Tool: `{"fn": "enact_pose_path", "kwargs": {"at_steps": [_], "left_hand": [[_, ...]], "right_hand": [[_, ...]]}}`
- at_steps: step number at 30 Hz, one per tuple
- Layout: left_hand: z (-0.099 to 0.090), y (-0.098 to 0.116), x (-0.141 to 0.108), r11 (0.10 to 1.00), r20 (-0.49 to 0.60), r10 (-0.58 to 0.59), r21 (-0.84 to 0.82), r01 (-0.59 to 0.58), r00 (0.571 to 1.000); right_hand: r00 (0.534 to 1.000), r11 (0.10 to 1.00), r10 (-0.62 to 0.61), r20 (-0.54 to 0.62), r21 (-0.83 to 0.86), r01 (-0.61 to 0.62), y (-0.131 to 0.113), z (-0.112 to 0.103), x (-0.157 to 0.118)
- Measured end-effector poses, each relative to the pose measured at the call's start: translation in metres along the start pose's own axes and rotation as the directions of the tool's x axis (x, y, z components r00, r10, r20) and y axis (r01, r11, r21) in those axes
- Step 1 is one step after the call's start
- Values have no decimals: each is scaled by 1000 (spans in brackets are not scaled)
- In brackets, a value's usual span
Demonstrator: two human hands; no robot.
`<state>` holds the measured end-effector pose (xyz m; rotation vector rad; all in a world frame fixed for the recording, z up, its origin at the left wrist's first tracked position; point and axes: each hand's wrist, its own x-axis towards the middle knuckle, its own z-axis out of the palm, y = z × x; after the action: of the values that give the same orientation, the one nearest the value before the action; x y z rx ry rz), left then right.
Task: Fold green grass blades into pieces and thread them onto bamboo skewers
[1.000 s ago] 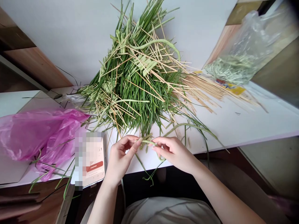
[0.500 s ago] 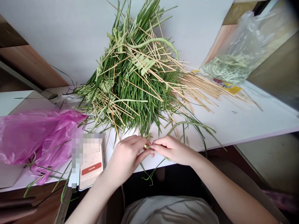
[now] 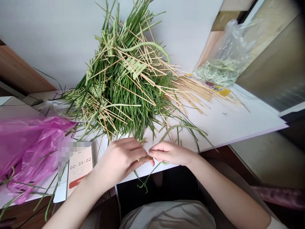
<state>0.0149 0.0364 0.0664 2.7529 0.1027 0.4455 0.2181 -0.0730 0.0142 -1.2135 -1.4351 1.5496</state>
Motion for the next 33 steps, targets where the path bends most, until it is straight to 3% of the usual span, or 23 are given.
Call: {"fn": "enact_pose_path", "kwargs": {"at_steps": [6,9,12,15,17,18,22,25,28,30,33], "left_hand": [[-9,7,1,952,53,86,289,-97,995],[2,8,-1,898,103,133,409,-164,986],[18,5,-6,887,96,130,434,-159,987],[26,2,-9,962,58,33,270,-47,998],[25,1,-7,996,93,-90,-2,91,992],[24,2,-6,972,130,-157,-153,176,979],[27,7,0,672,286,-370,-574,468,884],[37,13,1,336,399,-480,-739,583,782],[46,21,-1,-17,534,-508,-791,612,676],[49,28,-2,-179,601,-484,-779,601,636],[50,41,-7,-317,647,-474,-758,571,596]], "right_hand": [[997,991,21,-69,-129,-30,-16,2,-7],[993,980,39,-109,-189,-59,-18,2,-6],[995,974,35,-90,-218,-54,-15,0,-4],[996,975,-22,-81,-223,4,-10,-2,-4],[993,980,-71,-94,-193,52,-9,-2,-7],[990,982,-92,-106,-176,73,-10,-2,-9],[972,978,-162,-169,-157,136,-11,1,-19],[956,969,-196,-219,-192,154,-7,6,-24],[921,934,-288,-262,-289,210,1,12,-24],[863,858,-421,-281,-431,278,6,17,-23],[720,652,-645,-257,-676,343,11,21,-24]]}}
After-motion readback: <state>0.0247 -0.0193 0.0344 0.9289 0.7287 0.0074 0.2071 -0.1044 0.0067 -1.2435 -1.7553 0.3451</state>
